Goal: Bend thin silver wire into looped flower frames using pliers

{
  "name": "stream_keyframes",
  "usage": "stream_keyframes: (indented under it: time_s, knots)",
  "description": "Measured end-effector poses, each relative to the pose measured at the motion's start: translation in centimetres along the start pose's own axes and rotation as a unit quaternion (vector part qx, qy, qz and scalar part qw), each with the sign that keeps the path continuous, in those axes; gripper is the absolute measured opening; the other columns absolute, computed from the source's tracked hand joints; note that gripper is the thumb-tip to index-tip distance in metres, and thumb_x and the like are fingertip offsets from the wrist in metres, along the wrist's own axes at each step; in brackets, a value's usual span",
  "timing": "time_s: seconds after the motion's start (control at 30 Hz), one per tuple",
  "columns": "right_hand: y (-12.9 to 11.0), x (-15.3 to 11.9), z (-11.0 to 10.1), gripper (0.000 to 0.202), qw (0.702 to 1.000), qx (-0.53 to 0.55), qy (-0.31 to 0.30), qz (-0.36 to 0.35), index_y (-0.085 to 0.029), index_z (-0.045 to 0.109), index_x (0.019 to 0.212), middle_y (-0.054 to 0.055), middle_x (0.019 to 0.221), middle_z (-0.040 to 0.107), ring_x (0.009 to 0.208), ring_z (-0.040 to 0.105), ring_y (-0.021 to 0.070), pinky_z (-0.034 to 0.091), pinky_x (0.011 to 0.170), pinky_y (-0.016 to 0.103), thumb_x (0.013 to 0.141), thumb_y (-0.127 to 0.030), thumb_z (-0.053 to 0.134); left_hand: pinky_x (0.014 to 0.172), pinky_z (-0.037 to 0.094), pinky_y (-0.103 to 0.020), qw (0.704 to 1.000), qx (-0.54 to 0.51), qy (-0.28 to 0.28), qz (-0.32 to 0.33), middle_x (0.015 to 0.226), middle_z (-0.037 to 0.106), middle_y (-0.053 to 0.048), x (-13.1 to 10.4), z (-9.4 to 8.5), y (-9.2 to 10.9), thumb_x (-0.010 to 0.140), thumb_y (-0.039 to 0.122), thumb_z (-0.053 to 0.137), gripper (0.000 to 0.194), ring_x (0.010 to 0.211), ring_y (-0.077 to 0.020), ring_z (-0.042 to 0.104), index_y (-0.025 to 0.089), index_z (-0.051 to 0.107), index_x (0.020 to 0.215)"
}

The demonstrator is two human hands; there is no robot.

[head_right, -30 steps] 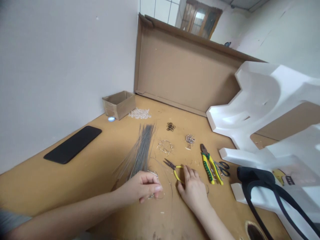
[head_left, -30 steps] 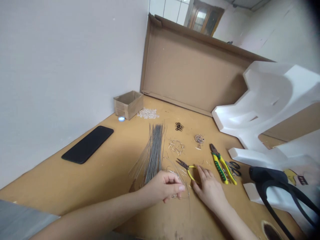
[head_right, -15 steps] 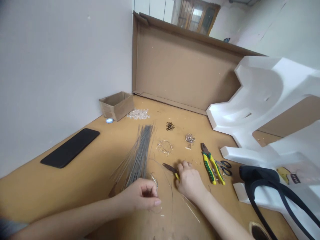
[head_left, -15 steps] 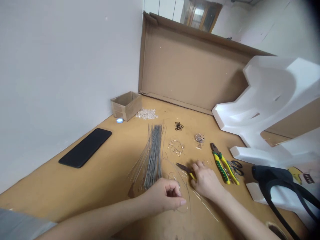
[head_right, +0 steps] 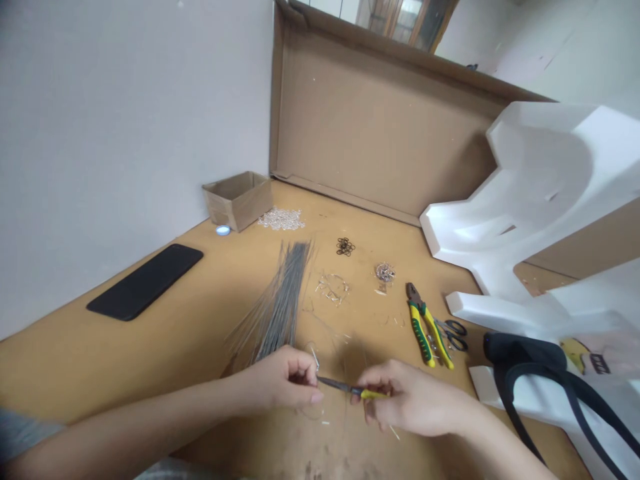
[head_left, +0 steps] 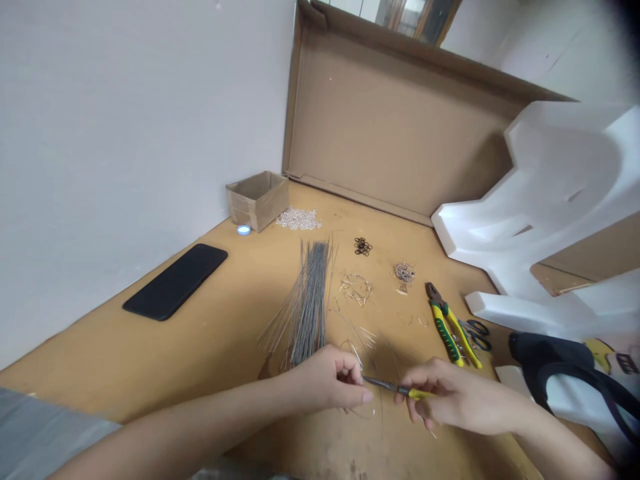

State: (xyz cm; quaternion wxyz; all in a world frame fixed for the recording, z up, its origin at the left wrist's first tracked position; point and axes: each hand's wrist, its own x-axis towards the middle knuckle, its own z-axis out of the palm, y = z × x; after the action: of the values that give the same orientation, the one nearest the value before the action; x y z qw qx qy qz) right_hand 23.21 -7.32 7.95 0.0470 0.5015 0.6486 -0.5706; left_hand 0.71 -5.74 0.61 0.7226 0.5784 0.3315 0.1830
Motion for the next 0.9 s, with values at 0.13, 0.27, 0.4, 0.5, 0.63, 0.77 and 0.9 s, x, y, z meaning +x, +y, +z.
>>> stream_keyframes:
  time_s: [0.13, 0.27, 0.4, 0.5, 0.63, 0.77, 0.9]
  knots:
    - [-0.2, 0.2, 0.0, 0.021, 0.999, 0.048, -0.009, 0.009, -0.013, 0.06, 0.085, 0.0, 0.067, 0.057, 0.054, 0.053, 0.0077, 0.043, 0.053, 0.02, 0.072, -0.01, 0.044, 0.046, 0.032, -0.019, 1.0, 0.02, -0.002, -0.001, 0.051, 0.048, 0.004, -0.1, -0.1, 0.1, 0.061, 0.03, 0.062, 0.022, 0.046, -0.0066, 0.042, 0.015, 0.047, 0.058]
    - [-0.4, 0.0, 0.0, 0.022, 0.997, 0.07, -0.022, 0.022, -0.013, 0.061, 0.084, 0.0, 0.066, 0.057, 0.052, 0.054, 0.0073, 0.043, 0.052, 0.019, 0.07, -0.01, 0.044, 0.045, 0.03, -0.018, 0.999, 0.04, -0.005, 0.013, 0.05, 0.047, 0.005, -0.2, -0.1, -0.1, 0.062, 0.029, 0.061, 0.021, 0.045, -0.0058, 0.04, 0.015, 0.047, 0.058]
    - [-0.4, 0.0, 0.0, 0.024, 0.996, 0.082, -0.027, 0.03, -0.013, 0.062, 0.083, 0.0, 0.065, 0.059, 0.052, 0.054, 0.0072, 0.042, 0.051, 0.019, 0.068, -0.01, 0.044, 0.044, 0.028, -0.017, 0.998, 0.061, -0.009, 0.026, 0.049, 0.043, 0.006, -0.1, -0.2, -0.3, 0.062, 0.029, 0.061, 0.024, 0.046, -0.005, 0.036, 0.015, 0.043, 0.055]
    - [-0.2, 0.2, 0.1, 0.026, 0.995, 0.092, -0.033, 0.03, -0.013, 0.063, 0.084, 0.0, 0.066, 0.059, 0.052, 0.054, 0.0069, 0.042, 0.051, 0.019, 0.067, -0.01, 0.043, 0.044, 0.026, -0.017, 0.997, 0.068, -0.009, 0.024, 0.049, 0.041, 0.007, -0.1, -0.2, -0.3, 0.062, 0.029, 0.061, 0.026, 0.046, -0.005, 0.033, 0.016, 0.04, 0.054]
    - [0.3, 0.6, 0.2, 0.028, 0.989, 0.137, -0.05, 0.023, -0.012, 0.063, 0.084, 0.001, 0.066, 0.06, 0.051, 0.056, 0.0074, 0.043, 0.05, 0.019, 0.065, -0.011, 0.043, 0.044, 0.024, -0.017, 0.997, 0.071, -0.009, 0.033, 0.048, 0.038, 0.007, -0.2, -0.3, -0.1, 0.063, 0.031, 0.062, 0.029, 0.046, -0.0046, 0.03, 0.016, 0.039, 0.053]
    - [0.9, 0.9, 0.2, 0.028, 0.984, 0.169, -0.054, 0.015, -0.011, 0.062, 0.085, 0.001, 0.066, 0.061, 0.049, 0.056, 0.0075, 0.042, 0.047, 0.019, 0.064, -0.012, 0.043, 0.044, 0.024, -0.017, 0.997, 0.07, -0.016, 0.034, 0.049, 0.041, 0.007, -0.2, -0.3, -0.1, 0.062, 0.032, 0.063, 0.031, 0.047, -0.0048, 0.031, 0.016, 0.039, 0.053]
    - [0.8, 0.7, 0.1, 0.029, 0.985, 0.16, -0.055, 0.015, -0.011, 0.063, 0.084, 0.001, 0.065, 0.061, 0.05, 0.056, 0.0074, 0.043, 0.049, 0.018, 0.064, -0.011, 0.043, 0.045, 0.026, -0.017, 0.998, 0.05, -0.028, 0.026, 0.051, 0.044, 0.006, -0.1, -0.3, -0.4, 0.062, 0.032, 0.064, 0.031, 0.047, -0.0047, 0.033, 0.015, 0.04, 0.054]
